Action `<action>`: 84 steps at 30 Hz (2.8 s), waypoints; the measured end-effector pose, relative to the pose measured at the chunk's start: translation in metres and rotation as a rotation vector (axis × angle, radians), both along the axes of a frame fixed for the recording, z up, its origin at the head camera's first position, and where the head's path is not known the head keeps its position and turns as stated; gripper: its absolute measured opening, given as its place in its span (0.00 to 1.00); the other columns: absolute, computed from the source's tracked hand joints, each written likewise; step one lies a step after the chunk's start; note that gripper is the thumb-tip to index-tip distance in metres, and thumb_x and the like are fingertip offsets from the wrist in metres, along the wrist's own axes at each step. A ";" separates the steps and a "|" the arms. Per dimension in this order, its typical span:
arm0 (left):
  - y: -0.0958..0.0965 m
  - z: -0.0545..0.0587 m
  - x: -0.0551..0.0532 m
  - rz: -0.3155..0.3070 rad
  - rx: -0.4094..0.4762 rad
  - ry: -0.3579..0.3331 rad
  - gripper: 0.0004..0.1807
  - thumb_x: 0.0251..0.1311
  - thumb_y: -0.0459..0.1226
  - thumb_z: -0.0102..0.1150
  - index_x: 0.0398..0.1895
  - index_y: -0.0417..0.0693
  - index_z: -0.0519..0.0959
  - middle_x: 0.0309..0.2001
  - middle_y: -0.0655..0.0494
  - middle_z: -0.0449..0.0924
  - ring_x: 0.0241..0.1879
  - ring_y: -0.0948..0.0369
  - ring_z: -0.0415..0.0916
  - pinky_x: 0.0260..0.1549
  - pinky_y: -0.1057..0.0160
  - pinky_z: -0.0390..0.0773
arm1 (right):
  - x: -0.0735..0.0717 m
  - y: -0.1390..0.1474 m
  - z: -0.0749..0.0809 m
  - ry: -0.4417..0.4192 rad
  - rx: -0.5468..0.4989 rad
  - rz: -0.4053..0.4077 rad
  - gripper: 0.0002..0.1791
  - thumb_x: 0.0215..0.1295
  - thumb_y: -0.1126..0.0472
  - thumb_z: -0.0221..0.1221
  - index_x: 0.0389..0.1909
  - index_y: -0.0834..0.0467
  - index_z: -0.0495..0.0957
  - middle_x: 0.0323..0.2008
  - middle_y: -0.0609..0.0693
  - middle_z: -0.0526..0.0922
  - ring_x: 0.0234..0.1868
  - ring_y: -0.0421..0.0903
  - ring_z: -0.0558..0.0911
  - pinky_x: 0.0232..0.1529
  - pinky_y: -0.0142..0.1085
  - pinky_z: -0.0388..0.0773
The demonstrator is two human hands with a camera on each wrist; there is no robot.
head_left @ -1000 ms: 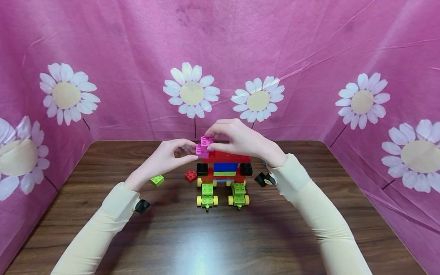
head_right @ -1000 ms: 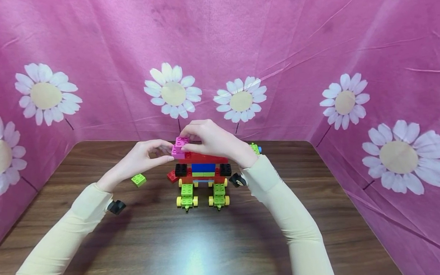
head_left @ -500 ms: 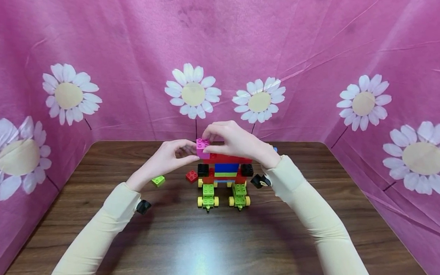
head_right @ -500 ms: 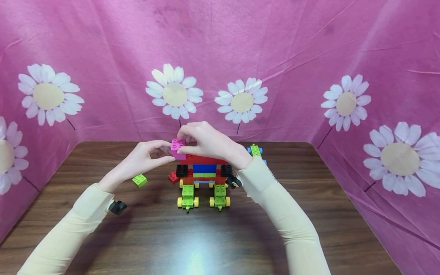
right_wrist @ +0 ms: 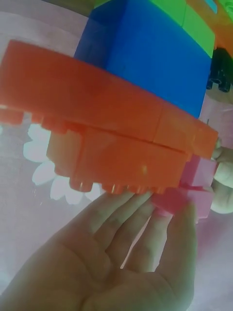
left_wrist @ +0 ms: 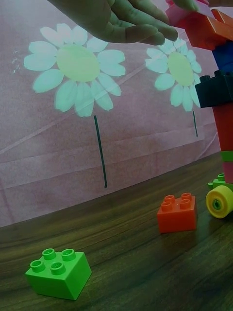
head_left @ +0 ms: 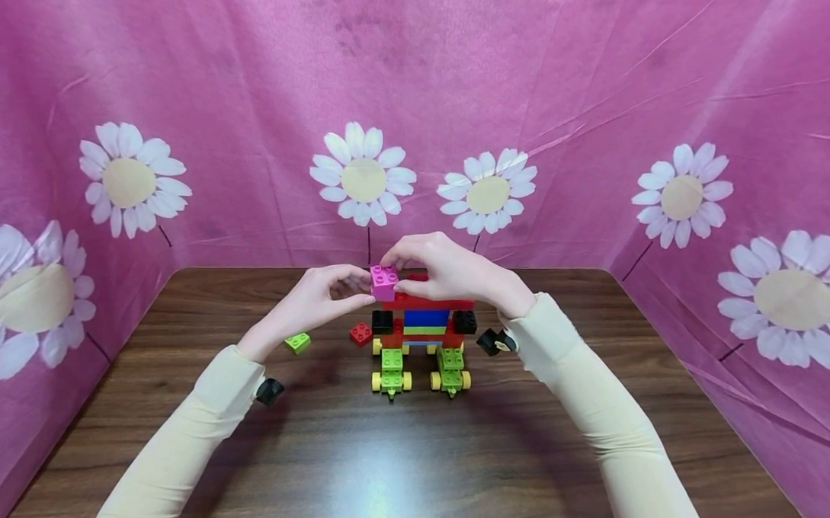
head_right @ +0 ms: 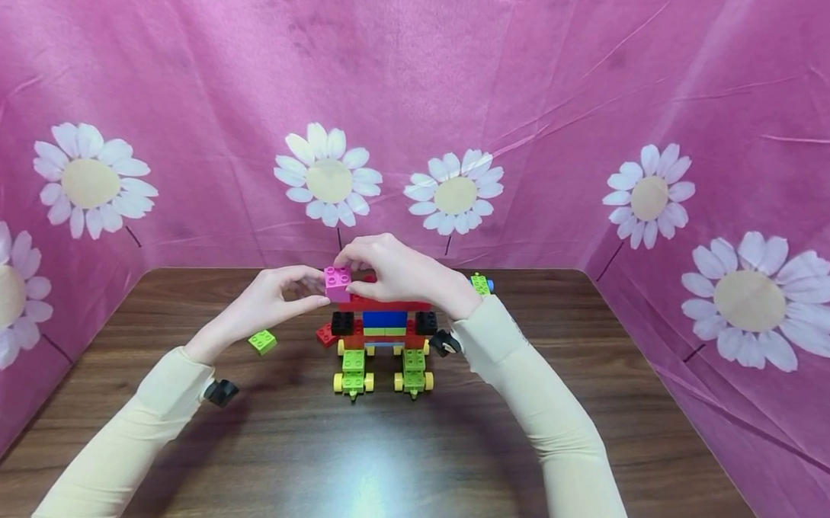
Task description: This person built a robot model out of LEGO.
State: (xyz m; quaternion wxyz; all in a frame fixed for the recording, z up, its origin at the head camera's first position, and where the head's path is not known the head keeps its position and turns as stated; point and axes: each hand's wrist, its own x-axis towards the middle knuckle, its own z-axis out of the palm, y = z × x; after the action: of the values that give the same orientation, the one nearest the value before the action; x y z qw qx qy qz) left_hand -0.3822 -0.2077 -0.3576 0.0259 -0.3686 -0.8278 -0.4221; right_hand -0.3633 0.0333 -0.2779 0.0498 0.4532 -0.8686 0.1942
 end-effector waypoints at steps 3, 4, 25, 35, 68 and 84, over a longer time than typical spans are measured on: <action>0.000 0.000 0.000 -0.001 0.001 0.006 0.17 0.59 0.40 0.69 0.50 0.46 0.83 0.43 0.51 0.87 0.39 0.61 0.81 0.40 0.66 0.81 | 0.000 -0.001 0.001 0.008 0.002 0.008 0.15 0.61 0.63 0.67 0.47 0.62 0.82 0.44 0.52 0.87 0.44 0.43 0.86 0.51 0.35 0.83; 0.000 0.000 -0.001 0.000 0.001 0.008 0.17 0.59 0.40 0.69 0.50 0.46 0.83 0.42 0.51 0.87 0.39 0.61 0.81 0.39 0.67 0.81 | 0.000 -0.002 0.000 0.014 -0.001 0.011 0.14 0.61 0.63 0.67 0.47 0.61 0.82 0.44 0.52 0.87 0.44 0.43 0.86 0.51 0.35 0.83; -0.009 0.007 0.001 0.021 0.030 -0.007 0.18 0.58 0.41 0.70 0.51 0.48 0.82 0.39 0.55 0.86 0.37 0.62 0.80 0.39 0.68 0.80 | -0.003 -0.009 -0.004 0.004 -0.036 -0.007 0.17 0.61 0.62 0.68 0.50 0.63 0.80 0.44 0.54 0.88 0.43 0.45 0.87 0.50 0.35 0.84; -0.007 0.011 0.002 0.036 0.077 -0.003 0.18 0.59 0.42 0.69 0.52 0.50 0.81 0.38 0.56 0.85 0.37 0.62 0.79 0.38 0.69 0.79 | -0.004 -0.009 -0.007 0.002 -0.042 -0.013 0.19 0.60 0.61 0.69 0.50 0.63 0.80 0.44 0.54 0.88 0.43 0.44 0.87 0.49 0.34 0.84; -0.005 0.011 0.000 0.050 0.069 0.067 0.15 0.58 0.42 0.70 0.47 0.49 0.83 0.36 0.56 0.84 0.37 0.63 0.78 0.36 0.65 0.80 | -0.002 0.003 -0.021 -0.007 0.001 -0.080 0.15 0.59 0.54 0.70 0.44 0.58 0.84 0.39 0.49 0.87 0.39 0.41 0.82 0.45 0.33 0.82; -0.012 0.017 -0.006 -0.015 -0.006 0.154 0.16 0.56 0.39 0.71 0.49 0.48 0.84 0.34 0.57 0.82 0.35 0.63 0.76 0.30 0.68 0.78 | 0.001 0.000 -0.023 -0.035 0.003 -0.114 0.15 0.61 0.56 0.69 0.44 0.59 0.82 0.40 0.51 0.88 0.41 0.43 0.85 0.48 0.34 0.84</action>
State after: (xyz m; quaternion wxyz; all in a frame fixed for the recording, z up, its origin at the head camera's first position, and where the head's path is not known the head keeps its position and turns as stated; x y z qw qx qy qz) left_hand -0.3881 -0.2198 -0.3411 0.0852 -0.4065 -0.8217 -0.3902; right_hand -0.3627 0.0334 -0.3013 0.0448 0.3998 -0.8939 0.1976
